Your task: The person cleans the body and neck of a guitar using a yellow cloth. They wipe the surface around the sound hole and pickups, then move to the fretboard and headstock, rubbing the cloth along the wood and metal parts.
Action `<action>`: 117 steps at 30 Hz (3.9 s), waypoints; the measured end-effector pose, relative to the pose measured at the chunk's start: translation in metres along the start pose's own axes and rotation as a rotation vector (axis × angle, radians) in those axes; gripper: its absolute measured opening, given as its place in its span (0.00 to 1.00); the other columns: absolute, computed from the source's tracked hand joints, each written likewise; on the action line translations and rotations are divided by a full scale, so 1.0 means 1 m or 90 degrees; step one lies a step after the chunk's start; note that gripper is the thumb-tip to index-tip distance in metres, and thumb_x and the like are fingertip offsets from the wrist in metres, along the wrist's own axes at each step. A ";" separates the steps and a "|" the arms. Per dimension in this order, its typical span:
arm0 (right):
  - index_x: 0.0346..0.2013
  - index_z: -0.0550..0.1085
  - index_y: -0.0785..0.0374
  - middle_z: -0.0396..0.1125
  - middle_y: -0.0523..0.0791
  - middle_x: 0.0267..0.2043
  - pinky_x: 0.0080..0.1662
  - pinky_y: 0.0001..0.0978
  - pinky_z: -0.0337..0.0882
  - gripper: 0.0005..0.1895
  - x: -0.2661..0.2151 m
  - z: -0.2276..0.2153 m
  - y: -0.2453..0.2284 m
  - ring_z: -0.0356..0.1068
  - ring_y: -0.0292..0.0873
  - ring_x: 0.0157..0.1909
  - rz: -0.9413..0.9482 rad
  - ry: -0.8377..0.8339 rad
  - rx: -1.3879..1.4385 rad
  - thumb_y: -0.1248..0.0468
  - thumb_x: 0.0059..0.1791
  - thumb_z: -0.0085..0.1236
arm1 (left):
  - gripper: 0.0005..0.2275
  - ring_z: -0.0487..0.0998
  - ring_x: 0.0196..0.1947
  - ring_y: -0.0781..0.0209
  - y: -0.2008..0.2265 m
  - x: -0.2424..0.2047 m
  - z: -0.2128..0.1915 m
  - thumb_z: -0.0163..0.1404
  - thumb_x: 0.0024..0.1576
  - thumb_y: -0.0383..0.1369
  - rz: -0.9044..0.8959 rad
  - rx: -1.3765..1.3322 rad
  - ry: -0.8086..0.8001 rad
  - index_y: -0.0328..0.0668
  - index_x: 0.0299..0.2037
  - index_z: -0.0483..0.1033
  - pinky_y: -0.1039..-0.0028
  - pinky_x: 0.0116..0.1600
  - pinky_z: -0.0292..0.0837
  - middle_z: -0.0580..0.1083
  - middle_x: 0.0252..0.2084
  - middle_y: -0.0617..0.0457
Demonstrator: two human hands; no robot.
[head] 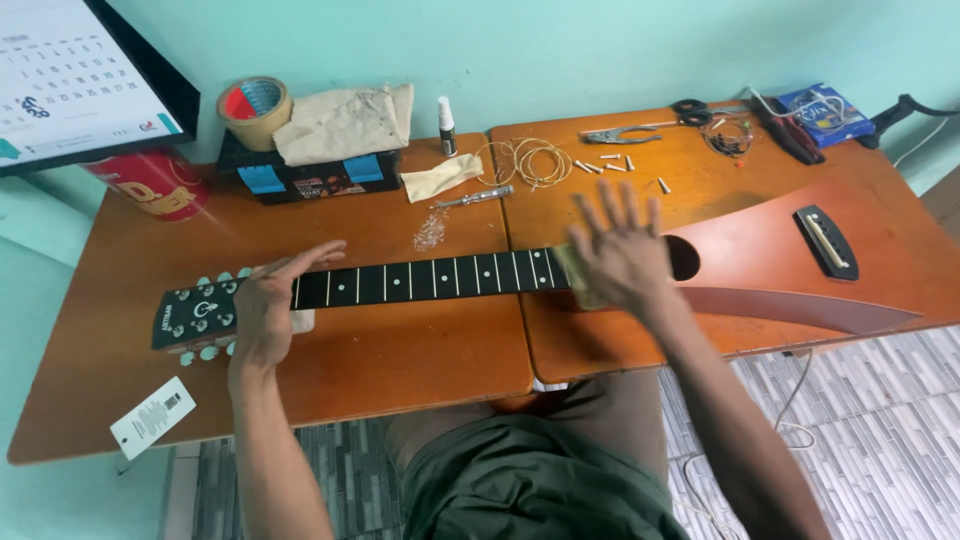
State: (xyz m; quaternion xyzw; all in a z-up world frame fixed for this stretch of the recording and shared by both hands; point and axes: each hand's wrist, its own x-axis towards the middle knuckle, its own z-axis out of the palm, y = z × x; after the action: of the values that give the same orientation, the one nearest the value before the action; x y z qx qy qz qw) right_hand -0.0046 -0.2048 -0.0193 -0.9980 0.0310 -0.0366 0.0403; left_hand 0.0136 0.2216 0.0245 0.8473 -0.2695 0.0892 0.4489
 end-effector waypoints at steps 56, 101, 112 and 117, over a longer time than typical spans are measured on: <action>0.79 0.44 0.49 0.26 0.43 0.83 0.77 0.53 0.19 0.43 -0.010 0.013 -0.064 0.21 0.47 0.83 -0.253 0.152 0.106 0.32 0.55 0.16 | 0.51 0.74 0.55 0.37 0.025 0.008 0.025 0.02 0.60 0.69 -0.088 0.134 0.072 0.31 0.77 0.52 0.47 0.71 0.52 0.67 0.67 0.28; 0.41 0.79 0.70 0.78 0.54 0.39 0.25 0.23 0.76 0.11 -0.077 -0.068 0.004 0.76 0.40 0.26 0.056 0.336 0.732 0.64 0.57 0.54 | 0.46 0.78 0.56 0.49 -0.015 -0.007 0.014 0.07 0.63 0.64 -0.055 0.182 0.090 0.45 0.66 0.74 0.60 0.53 0.67 0.77 0.58 0.39; 0.38 0.71 0.71 0.76 0.62 0.43 0.45 0.45 0.79 0.18 -0.061 -0.094 0.038 0.78 0.54 0.41 0.244 0.081 1.154 0.59 0.60 0.40 | 0.48 0.77 0.57 0.52 -0.009 -0.007 0.014 0.05 0.60 0.67 -0.075 0.183 0.075 0.47 0.64 0.75 0.62 0.53 0.66 0.75 0.63 0.46; 0.35 0.65 0.70 0.73 0.68 0.44 0.51 0.52 0.83 0.03 -0.073 -0.128 0.026 0.79 0.65 0.52 0.278 0.293 1.233 0.73 0.53 0.44 | 0.47 0.78 0.56 0.52 -0.011 -0.007 0.013 0.06 0.60 0.66 -0.069 0.180 0.077 0.44 0.64 0.75 0.62 0.53 0.67 0.75 0.63 0.46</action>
State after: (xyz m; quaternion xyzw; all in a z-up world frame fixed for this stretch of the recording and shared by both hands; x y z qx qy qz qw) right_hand -0.0889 -0.2357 0.1007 -0.4782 0.1764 -0.2290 0.8293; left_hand 0.0127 0.2187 0.0064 0.9084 -0.1807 0.1529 0.3447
